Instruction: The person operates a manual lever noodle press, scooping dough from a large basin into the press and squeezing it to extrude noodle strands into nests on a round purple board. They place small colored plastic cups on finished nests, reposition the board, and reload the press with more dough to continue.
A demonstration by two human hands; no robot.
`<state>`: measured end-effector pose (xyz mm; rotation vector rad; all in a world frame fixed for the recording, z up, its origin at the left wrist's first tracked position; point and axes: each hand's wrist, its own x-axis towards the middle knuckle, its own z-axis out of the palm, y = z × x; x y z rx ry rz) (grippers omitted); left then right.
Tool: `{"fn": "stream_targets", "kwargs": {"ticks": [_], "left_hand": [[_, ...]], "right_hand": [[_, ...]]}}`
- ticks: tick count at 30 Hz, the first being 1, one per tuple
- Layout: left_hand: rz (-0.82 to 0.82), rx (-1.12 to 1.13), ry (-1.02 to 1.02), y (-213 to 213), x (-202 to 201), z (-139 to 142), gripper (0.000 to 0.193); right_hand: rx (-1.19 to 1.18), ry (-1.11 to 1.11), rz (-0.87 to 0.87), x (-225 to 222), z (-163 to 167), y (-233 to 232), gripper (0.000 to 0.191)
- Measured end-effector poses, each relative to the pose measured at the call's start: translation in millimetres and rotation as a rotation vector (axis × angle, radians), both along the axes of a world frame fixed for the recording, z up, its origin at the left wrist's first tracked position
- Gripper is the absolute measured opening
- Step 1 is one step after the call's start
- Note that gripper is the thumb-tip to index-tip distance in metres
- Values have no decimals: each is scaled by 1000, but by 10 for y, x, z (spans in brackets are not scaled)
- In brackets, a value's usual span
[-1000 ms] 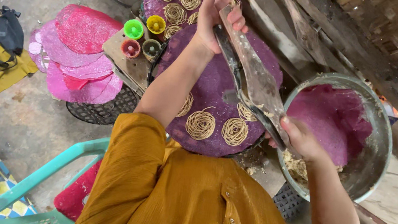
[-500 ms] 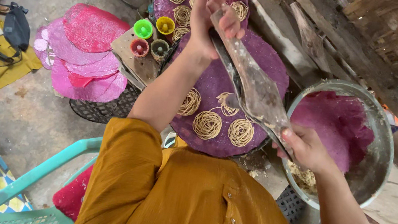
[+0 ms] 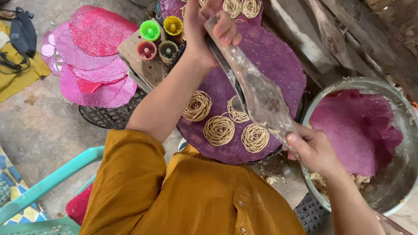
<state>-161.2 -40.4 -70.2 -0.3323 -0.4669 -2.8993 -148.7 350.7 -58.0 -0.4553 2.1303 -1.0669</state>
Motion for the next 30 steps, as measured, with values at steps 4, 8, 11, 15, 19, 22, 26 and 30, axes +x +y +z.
{"fn": "stream_targets", "kwargs": {"ticks": [4,8,11,15,19,22,26,30], "left_hand": [[-43,21,17,236,49,-194,74],[-109,87,-115,396,-106,-338,71],[-154,93,-21,402,-285,-339,71],[-133,96,64,257,-512,-222,72],[-74,94,78,-63,-659,-144,64],[11,98,-24,-375,-651,-168,56],[85,79,-101,-687,-546,-202,68],[102,45,-87,-657,-341,-227,74]], "right_hand": [[125,-19,-14,54,-98,156,61],[121,14,-28,27,-150,328,60],[14,5,-3,-46,-77,408,58],[-68,-19,43,-184,160,406,58],[-129,-61,103,-343,224,116,60],[-125,-147,24,-483,45,-307,57],[-62,-61,39,-622,-166,-758,56],[36,-79,-2,-559,-71,-758,56]]}}
